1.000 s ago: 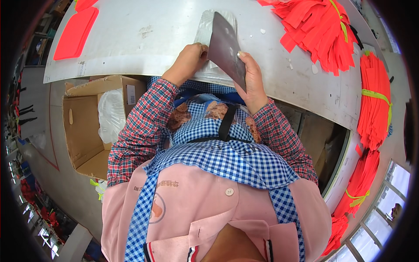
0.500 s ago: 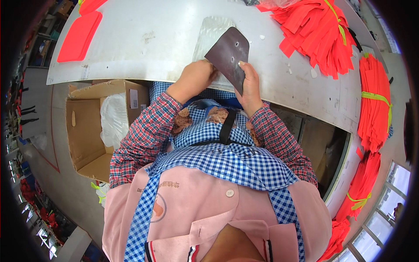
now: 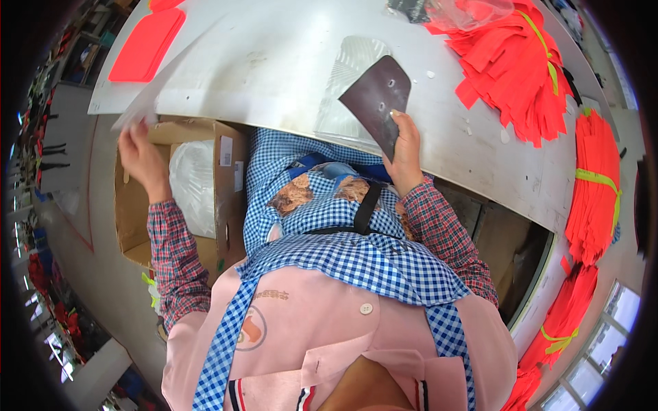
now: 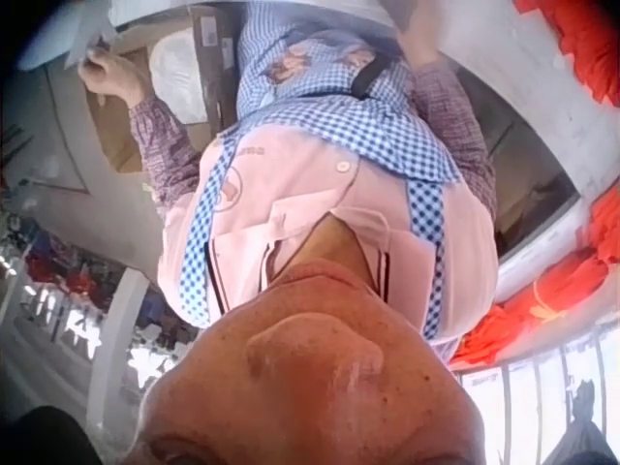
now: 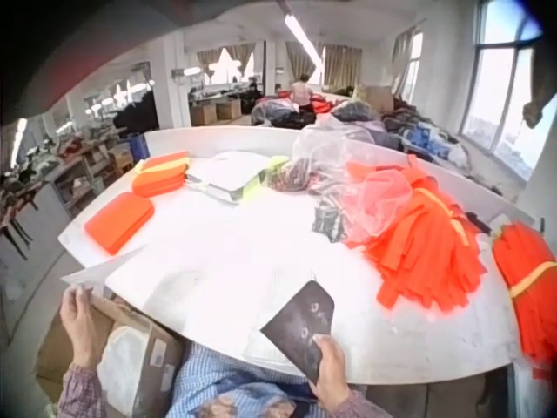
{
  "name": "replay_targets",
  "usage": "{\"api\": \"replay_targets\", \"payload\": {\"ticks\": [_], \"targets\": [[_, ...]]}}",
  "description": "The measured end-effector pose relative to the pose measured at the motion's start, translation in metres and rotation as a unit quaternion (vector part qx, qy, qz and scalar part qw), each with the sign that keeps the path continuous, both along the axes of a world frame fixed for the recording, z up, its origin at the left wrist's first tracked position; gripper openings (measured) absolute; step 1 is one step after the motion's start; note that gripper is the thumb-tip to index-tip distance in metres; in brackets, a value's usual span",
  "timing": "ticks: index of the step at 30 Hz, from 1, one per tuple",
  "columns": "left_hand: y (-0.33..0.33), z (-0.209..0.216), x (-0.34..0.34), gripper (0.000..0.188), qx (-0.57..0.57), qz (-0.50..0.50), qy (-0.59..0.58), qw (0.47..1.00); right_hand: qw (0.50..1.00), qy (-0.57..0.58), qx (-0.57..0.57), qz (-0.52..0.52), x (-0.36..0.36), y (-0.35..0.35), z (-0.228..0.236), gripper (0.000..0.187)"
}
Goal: Applying small white circular adhesive markers to a dark material template.
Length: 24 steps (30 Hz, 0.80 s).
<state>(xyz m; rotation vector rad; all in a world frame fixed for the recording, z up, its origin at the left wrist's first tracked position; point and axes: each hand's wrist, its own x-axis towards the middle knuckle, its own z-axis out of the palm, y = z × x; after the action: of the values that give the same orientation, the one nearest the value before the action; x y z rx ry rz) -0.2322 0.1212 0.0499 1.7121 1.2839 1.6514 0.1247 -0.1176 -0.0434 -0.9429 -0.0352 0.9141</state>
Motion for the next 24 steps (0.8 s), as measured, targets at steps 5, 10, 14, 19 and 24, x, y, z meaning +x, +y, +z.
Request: {"api": "replay_targets", "payload": {"ticks": [5,10,14,19,24], "targets": [[-0.033,-0.057,-0.116,0.023,-0.050,0.182,0.187,0.964,0.997,-0.020,-0.074,-0.013,0.006,-0.001,0.001,0.017],[-0.059,-0.165,-0.181,0.022,-0.224,0.190,0.324,0.899,0.999,-0.015,-0.024,0.036,0.006,0.003,-0.006,0.025],[-0.067,-0.220,-0.184,0.022,-0.311,0.114,0.377,0.865,0.999,-0.008,-0.029,0.023,-0.002,0.004,0.008,0.017],[-0.084,-0.266,-0.180,0.031,-0.500,-0.019,0.367,0.784,0.999,-0.003,-0.019,0.027,-0.002,0.006,0.008,0.017],[-0.057,-0.233,-0.147,0.044,-0.381,-0.052,0.526,0.758,1.000,-0.008,-0.022,0.015,0.006,0.003,-0.005,0.018]]}}
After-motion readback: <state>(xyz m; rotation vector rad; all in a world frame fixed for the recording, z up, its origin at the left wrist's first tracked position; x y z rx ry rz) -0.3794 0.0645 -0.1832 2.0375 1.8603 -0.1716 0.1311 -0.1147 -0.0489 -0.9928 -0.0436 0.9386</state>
